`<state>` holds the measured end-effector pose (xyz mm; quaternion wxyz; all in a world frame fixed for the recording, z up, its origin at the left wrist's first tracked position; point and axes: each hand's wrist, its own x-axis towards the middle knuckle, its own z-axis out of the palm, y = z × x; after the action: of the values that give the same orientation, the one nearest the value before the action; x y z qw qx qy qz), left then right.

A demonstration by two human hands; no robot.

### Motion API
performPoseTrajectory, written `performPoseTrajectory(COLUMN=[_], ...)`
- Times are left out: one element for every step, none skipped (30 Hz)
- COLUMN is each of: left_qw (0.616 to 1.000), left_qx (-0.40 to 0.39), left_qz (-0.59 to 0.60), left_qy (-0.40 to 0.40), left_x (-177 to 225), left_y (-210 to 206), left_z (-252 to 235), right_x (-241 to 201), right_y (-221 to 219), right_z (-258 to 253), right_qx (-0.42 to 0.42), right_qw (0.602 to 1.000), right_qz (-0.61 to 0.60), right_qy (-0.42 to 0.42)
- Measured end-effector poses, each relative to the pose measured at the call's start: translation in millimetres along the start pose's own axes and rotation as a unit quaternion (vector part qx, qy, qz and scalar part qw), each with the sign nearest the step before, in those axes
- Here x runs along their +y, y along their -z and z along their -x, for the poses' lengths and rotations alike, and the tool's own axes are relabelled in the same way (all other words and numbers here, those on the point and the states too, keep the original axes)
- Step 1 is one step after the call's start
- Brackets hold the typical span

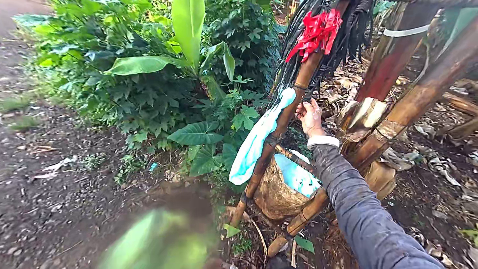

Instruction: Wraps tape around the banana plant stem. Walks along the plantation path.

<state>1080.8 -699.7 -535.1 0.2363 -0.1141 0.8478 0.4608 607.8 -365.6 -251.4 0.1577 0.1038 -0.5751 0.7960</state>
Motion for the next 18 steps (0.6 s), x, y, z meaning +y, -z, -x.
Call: performPoseTrajectory(left_qw=[0.999, 0.999, 0.998, 0.997, 0.995, 0.994, 0.992, 0.989, 0.986, 0.981, 0.968, 0.945, 0.913, 0.875, 0.837, 0.806, 0.784, 0.769], left_qx=[-0.002, -0.008, -0.011, -0.01, -0.009, -0.008, -0.012, -0.018, -0.021, -0.014, 0.004, 0.022, 0.028, 0.022, 0.008, -0.001, -0.006, -0.003], left_qz=[0.01, 0.026, 0.043, 0.055, 0.059, 0.063, 0.061, 0.055, 0.049, 0.039, 0.032, 0.03, 0.037, 0.058, 0.081, 0.094, 0.099, 0.099], left_qy=[-0.031, -0.046, -0.053, -0.061, -0.075, -0.094, -0.113, -0.134, -0.156, -0.192, -0.248, -0.324, -0.406, -0.48, -0.542, -0.585, -0.613, -0.632], left_x=[3.0, 14.0, 30.3, 49.0, 68.5, 88.1, 108.2, 129.2, 151.5, 177.4, 210.1, 246.5, 284.8, 321.9, 360.0, 403.6, 448.4, 491.2], left_y=[-2.3, -3.6, -3.4, -2.2, -1.1, -0.8, -0.4, -0.1, 1.3, 6.0, 11.6, 14.9, 16.2, 15.6, 15.2, 16.1, 17.1, 16.8], left_z=[-5.9, -9.3, -12.5, -15.3, -17.9, -21.9, -27.1, -31.1, -32.0, -30.6, -30.4, -34.6, -42.5, -53.8, -66.4, -72.4, -75.2, -79.8], right_x=[2.6, 5.5, 8.2, 11.5, 15.4, 19.6, 25.9, 37.5, 54.2, 69.8, 77.6, 79.4, 78.5, 68.6, 48.3, 23.8, 6.1, 2.8], right_y=[0.3, 1.5, 3.2, 4.6, 6.9, 9.6, 11.5, 12.7, 10.8, 2.9, -8.1, -13.5, -11.1, -3.6, 5.4, 11.5, 19.0, 29.7], right_z=[2.0, 4.7, 6.4, 6.4, 8.2, 13.6, 23.8, 39.5, 61.7, 88.5, 109.3, 117.3, 116.2, 114.6, 117.8, 130.7, 150.2, 170.4], right_qx=[0.002, 0.0, -0.012, -0.023, -0.031, -0.042, -0.057, -0.078, -0.106, -0.126, -0.126, -0.122, -0.114, -0.112, -0.107, -0.106, -0.099, -0.083], right_qw=[1.0, 0.998, 0.993, 0.983, 0.968, 0.947, 0.921, 0.888, 0.85, 0.814, 0.792, 0.778, 0.776, 0.788, 0.811, 0.835, 0.862, 0.884], right_qz=[0.016, 0.05, 0.102, 0.162, 0.23, 0.302, 0.377, 0.45, 0.515, 0.567, 0.598, 0.616, 0.62, 0.602, 0.565, 0.527, 0.49, 0.459], right_qy=[0.022, 0.044, 0.066, 0.088, 0.1, 0.096, 0.081, 0.059, 0.033, 0.014, -0.001, -0.012, -0.028, -0.067, -0.109, -0.121, -0.086, -0.019])
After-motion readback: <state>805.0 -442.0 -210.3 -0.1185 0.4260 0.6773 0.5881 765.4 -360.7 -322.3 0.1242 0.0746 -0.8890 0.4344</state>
